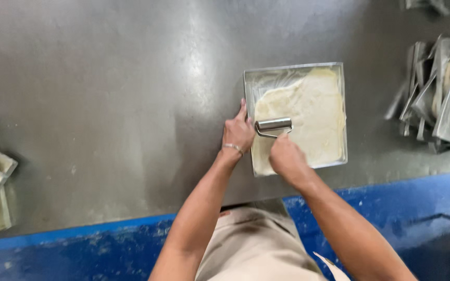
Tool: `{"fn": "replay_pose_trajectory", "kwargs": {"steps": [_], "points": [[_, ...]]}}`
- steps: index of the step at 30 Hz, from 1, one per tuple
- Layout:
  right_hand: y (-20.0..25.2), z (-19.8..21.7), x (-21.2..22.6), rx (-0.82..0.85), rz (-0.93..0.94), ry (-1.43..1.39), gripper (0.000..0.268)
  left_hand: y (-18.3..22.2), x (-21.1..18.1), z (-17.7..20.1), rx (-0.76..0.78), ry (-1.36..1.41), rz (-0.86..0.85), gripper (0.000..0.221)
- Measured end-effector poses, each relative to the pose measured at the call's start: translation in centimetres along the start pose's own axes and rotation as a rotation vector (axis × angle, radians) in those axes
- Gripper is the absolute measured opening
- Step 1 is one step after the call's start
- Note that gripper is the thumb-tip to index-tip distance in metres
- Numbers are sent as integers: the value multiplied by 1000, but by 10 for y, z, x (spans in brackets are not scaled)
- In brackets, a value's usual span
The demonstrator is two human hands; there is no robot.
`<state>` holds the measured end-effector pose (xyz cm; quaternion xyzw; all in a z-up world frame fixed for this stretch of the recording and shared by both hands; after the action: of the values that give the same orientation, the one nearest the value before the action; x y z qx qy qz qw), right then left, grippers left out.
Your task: The person flattens and shapes dough in metal trays by hand and using a handheld roller tool.
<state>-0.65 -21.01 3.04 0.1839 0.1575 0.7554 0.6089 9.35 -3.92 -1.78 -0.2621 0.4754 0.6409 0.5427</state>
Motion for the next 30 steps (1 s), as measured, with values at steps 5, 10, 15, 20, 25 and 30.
{"fn": "replay_pose_trajectory", "kwargs": {"steps": [5, 10, 15, 20, 25, 30], "points": [[71, -39, 30, 222, -407, -211, 33, -46, 3, 1, -121, -31, -90, 67], [79, 31, -12, 353, -383, -454, 37, -32, -22, 29, -31, -80, 108, 94], [82, 76, -17, 109, -619, -587, 36, 114, -4, 90, 274, 100, 500, 91], [68, 67, -17, 201, -696, -686, 36, 51, 18, 114, -309, -468, -347, 52], [23, 67, -36, 277, -687, -617, 44, 28, 13, 45, 196, -434, -71, 61], [30, 6, -51, -7, -357, -270, 41, 51, -10, 6, 283, -233, 92, 66]]}}
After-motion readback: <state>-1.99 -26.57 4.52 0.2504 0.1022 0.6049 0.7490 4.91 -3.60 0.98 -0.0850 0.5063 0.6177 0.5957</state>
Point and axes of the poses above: each hand's wrist, its own y-axis away from the middle knuckle, its own z-axis out of the back of the hand, x = y × z, the point moved 3 cm from there along -y, towards the middle knuckle, and after that the axes turned 2 degrees about y, right-handed, at the moved point
